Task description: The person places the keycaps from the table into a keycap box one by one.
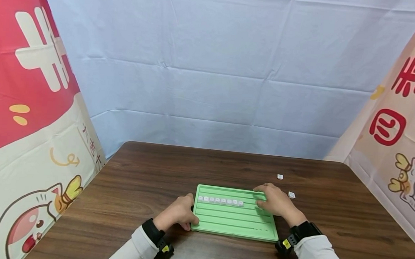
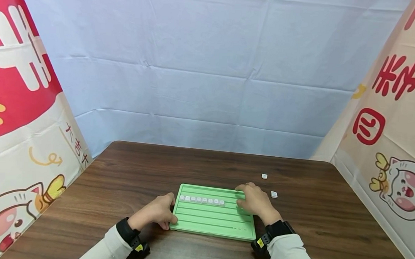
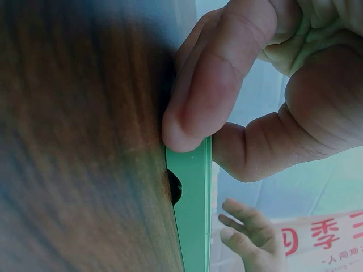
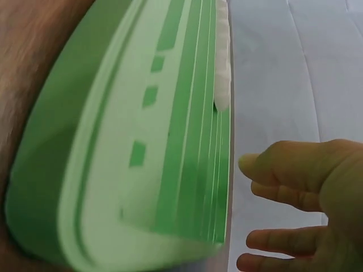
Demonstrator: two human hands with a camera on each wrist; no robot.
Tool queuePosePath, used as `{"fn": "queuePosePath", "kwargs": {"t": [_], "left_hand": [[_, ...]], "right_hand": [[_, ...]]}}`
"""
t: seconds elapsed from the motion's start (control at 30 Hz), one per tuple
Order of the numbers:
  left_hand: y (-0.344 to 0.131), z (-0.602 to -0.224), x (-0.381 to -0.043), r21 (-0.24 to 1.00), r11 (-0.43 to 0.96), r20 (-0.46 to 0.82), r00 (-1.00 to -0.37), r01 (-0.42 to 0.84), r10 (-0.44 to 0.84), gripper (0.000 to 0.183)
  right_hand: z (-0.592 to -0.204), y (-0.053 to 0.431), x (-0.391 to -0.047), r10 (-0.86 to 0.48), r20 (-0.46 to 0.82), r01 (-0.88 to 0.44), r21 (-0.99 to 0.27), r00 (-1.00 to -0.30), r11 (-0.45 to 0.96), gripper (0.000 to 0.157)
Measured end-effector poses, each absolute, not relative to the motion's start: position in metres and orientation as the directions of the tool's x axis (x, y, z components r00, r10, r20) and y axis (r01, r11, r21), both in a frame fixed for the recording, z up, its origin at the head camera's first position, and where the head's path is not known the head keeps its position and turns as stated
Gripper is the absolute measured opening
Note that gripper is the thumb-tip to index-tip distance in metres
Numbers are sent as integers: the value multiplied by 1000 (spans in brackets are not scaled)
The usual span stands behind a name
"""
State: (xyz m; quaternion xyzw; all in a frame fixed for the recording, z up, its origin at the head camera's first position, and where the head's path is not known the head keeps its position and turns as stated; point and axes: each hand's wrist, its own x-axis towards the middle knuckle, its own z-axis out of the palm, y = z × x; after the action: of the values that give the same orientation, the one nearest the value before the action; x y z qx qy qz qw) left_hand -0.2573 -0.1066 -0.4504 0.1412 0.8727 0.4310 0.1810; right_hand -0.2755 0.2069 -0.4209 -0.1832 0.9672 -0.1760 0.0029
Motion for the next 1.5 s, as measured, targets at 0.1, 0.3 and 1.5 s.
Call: {"fn": "queuePosePath", "kwargs": {"t": [0.1,0.3,1.5], "left_hand": [[-107,-449,-258,803,590,-206,-892,81,402,38],[-107,-447,-258,808,584,-203,-892,81,405,43],[-108,-449,-257,808,582,-202,-888,88,414,41]], "right_hand": [[-423,212,-277,-351,79,-356,-343,-933,869,34],[-426,221,-278,-350,105,-363,-366,-931,857,26],[-422,277,-284,-162,32,-165,-279,-986,946,50]]}}
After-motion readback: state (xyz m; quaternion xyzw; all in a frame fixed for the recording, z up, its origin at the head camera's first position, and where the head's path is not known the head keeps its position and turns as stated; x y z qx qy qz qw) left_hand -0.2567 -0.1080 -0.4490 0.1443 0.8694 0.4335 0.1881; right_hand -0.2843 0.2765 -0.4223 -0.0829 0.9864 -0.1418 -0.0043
